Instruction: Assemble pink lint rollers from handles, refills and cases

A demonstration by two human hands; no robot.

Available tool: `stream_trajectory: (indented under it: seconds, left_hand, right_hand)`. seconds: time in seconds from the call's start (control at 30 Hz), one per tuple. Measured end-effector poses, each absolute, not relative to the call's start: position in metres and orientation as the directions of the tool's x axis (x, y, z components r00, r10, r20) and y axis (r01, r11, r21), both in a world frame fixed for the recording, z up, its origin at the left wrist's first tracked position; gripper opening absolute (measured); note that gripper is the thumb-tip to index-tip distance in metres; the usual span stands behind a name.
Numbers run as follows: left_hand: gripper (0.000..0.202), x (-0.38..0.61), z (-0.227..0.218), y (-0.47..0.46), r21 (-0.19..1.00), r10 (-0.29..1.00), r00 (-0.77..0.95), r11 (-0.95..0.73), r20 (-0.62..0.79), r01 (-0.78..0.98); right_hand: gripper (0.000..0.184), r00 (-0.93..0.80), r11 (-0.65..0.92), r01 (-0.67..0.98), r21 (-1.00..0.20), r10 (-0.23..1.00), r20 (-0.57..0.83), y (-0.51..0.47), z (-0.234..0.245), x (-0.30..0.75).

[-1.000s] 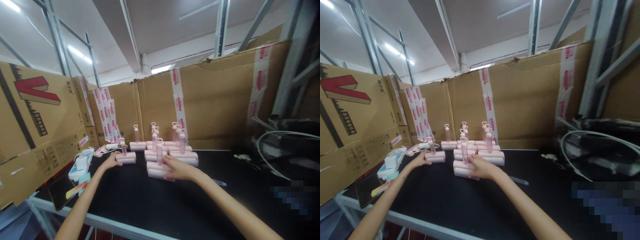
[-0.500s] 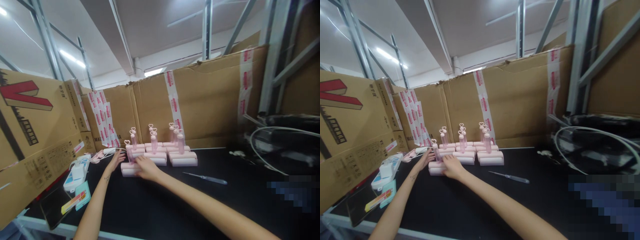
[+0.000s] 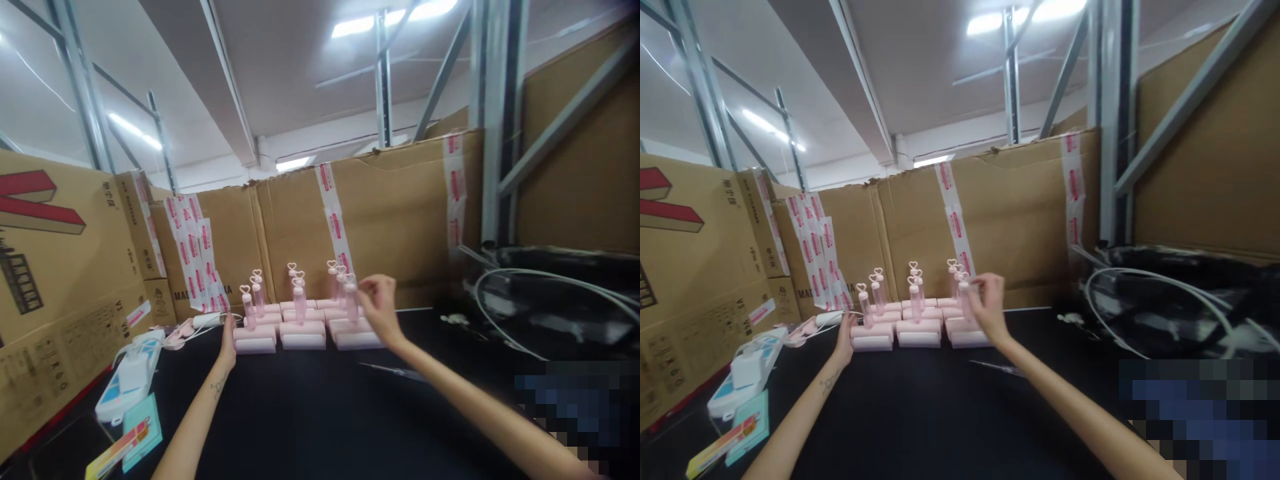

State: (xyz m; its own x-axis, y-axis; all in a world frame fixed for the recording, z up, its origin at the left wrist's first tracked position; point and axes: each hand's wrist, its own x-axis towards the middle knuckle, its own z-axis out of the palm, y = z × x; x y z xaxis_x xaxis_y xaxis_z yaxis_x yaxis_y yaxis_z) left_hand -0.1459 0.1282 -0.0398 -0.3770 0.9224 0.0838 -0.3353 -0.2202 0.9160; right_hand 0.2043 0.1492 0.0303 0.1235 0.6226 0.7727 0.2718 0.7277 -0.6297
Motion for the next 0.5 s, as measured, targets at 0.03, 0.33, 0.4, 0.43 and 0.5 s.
stream_trajectory:
  seconds: [0.03, 0.33, 0.4, 0.43, 0.5]
  left_hand:
    - [0.044, -0.143, -0.039, 0.128, 0.913, 0.927, -0.367, -0.215, 0.079, -0.347]
    - [0.066, -0.124, -0.037, 0.121, 0.933, 0.988, -0.149, -0.083, 0.032, -0.351]
    - [0.067, -0.126, -0.036, 0.12, 0.932, 0.992, -0.126, -0.073, 0.029, -0.355]
    - [0.066, -0.128, -0.035, 0.119, 0.932, 0.993, -0.116, -0.069, 0.029, -0.357]
    - [0.066, -0.13, -0.034, 0.118, 0.931, 0.995, -0.101, -0.063, 0.028, -0.358]
  right_hand:
    - [0.023, 0.2, 0.688, 0.219, -0.691, 0.662, 0.722, 0.16, 0.034, 0.221]
    - [0.048, -0.167, 0.18, -0.237, -0.955, 0.96, 0.223, 0.196, 0.0, 0.234]
    - [0.055, -0.247, 0.091, -0.278, -0.956, 0.955, 0.163, 0.198, -0.003, 0.235]
    - [0.058, -0.273, 0.055, -0.296, -0.953, 0.952, 0.14, 0.199, -0.004, 0.237]
    - [0.065, -0.295, 0.004, -0.333, -0.943, 0.949, 0.108, 0.203, -0.006, 0.242]
